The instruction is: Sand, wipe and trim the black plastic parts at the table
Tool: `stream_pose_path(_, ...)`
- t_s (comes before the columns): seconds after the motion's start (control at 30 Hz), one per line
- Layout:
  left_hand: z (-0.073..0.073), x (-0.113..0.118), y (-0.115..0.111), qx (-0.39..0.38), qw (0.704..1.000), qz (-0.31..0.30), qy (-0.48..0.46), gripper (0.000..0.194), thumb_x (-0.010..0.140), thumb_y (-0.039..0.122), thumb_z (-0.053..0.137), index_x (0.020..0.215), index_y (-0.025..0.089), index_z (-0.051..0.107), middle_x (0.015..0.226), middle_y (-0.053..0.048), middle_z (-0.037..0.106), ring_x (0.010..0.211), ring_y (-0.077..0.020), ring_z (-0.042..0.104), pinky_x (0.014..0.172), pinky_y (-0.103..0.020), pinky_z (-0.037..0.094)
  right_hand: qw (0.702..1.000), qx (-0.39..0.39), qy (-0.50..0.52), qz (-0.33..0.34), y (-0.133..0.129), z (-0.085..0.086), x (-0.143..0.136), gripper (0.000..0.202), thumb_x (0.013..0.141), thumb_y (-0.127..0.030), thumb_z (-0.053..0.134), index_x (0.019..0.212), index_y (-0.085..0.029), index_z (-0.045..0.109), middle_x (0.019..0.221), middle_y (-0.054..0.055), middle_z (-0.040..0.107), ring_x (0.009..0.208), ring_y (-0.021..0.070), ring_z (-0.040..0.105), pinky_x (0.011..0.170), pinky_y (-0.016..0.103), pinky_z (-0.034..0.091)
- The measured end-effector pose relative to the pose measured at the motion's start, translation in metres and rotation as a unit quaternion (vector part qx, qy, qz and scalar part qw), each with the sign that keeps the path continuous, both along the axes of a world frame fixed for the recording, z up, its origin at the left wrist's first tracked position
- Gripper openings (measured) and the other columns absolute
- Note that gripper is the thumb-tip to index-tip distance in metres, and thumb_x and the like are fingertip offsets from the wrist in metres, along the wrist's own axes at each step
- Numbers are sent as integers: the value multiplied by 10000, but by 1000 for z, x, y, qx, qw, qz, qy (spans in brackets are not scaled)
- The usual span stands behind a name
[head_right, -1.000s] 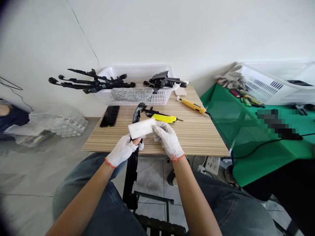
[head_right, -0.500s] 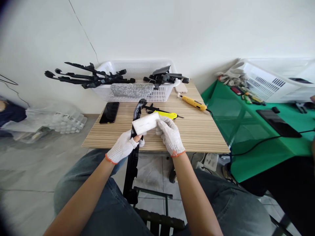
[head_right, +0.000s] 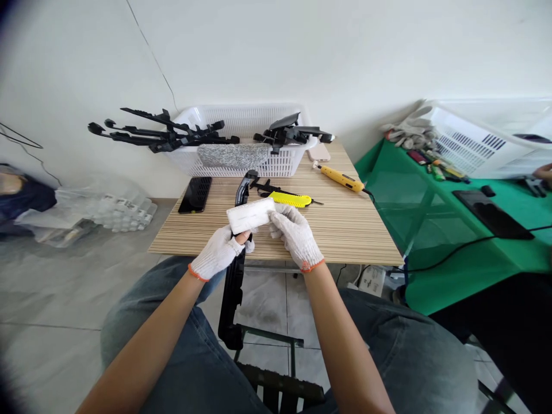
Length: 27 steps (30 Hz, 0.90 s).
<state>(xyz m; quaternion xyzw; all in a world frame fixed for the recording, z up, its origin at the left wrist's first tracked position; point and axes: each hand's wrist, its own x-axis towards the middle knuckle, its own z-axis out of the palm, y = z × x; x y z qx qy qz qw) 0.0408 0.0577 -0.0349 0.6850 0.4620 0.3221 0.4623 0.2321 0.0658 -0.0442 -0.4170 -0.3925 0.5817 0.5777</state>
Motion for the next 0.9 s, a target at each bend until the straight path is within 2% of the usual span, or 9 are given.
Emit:
stream_pose_path(0.1, -3, -1, 0, -1, 1000, 1, -8, 511, 894, 653, 519, 890, 152, 621, 654, -29, 624, 596, -159, 562, 605, -286, 442, 1000, -9, -2, 1, -1, 1, -1, 445, 658, -532, 806, 908, -206, 638, 588, -53, 553, 499, 88, 451, 453, 216, 335)
stream_pose_path(0.2, -4, -3, 0, 4, 1000, -13, -15, 505, 914, 647, 496, 876, 159, 622, 668, -28, 629, 608, -158, 557, 605, -281, 438, 1000, -14, -22, 17, -3, 2, -4, 450, 685, -533, 783, 951, -194, 654, 522, -78, 482, 441, 74, 352, 410, 214, 259)
stream_pose_path(0.27, -3, -3, 0, 13, 1000, -21, -6, 508, 933, 637, 469, 839, 165, 631, 664, -23, 627, 603, -152, 543, 604, -276, 432, 999, -13, -43, 31, -4, 2, -6, 412, 672, -510, 793, 902, -197, 654, 519, -75, 481, 428, 68, 313, 394, 218, 226)
stream_pose_path(0.37, 0, -3, -1, 22, 999, -22, 16, 515, 944, 622, 451, 804, 167, 648, 652, -22, 631, 598, -150, 535, 615, -278, 431, 999, -9, -33, 39, -5, 3, -7, 363, 619, -455, 819, 795, -212, 615, 558, -55, 531, 435, 63, 333, 382, 216, 239)
stream_pose_path(0.53, -1, -2, -1, -12, 999, -7, -29, 509, 907, 651, 504, 937, 162, 643, 674, -20, 634, 593, -156, 562, 588, -279, 421, 999, -37, 23, -11, -7, 10, -2, 323, 665, -400, 722, 886, -233, 556, 466, -130, 417, 294, 44, 227, 282, 199, 145)
stream_pose_path(0.63, -2, -2, -1, -27, 998, -5, -49, 531, 887, 681, 515, 964, 165, 612, 671, -15, 624, 581, -154, 563, 564, -276, 410, 996, -39, 55, -57, -8, 13, 0, 397, 670, -398, 689, 1010, -245, 550, 532, -116, 513, 290, 66, 362, 271, 190, 212)
stream_pose_path(0.73, 0, -2, -1, -20, 999, -3, -29, 540, 882, 707, 492, 923, 176, 583, 647, -10, 619, 568, -153, 544, 550, -276, 390, 996, -38, 60, -55, -8, 14, 0, 441, 695, -488, 667, 1046, -250, 548, 595, -70, 604, 366, 119, 537, 287, 201, 304)
stream_pose_path(0.83, 5, -2, -3, -3, 1000, -4, -5, 521, 900, 690, 461, 902, 181, 571, 650, -13, 634, 570, -148, 527, 551, -272, 369, 997, -16, 52, -48, -9, 12, -1, 480, 727, -596, 660, 1035, -242, 558, 583, -45, 622, 404, 140, 581, 311, 208, 344)
stream_pose_path(0.9, 7, -2, -4, 3, 1000, -4, 7, 507, 910, 672, 448, 884, 180, 570, 649, -13, 635, 569, -144, 518, 553, -269, 363, 998, 9, 48, -49, -10, 8, 0, 499, 725, -607, 695, 1034, -241, 555, 553, -52, 611, 395, 129, 561, 327, 199, 351)
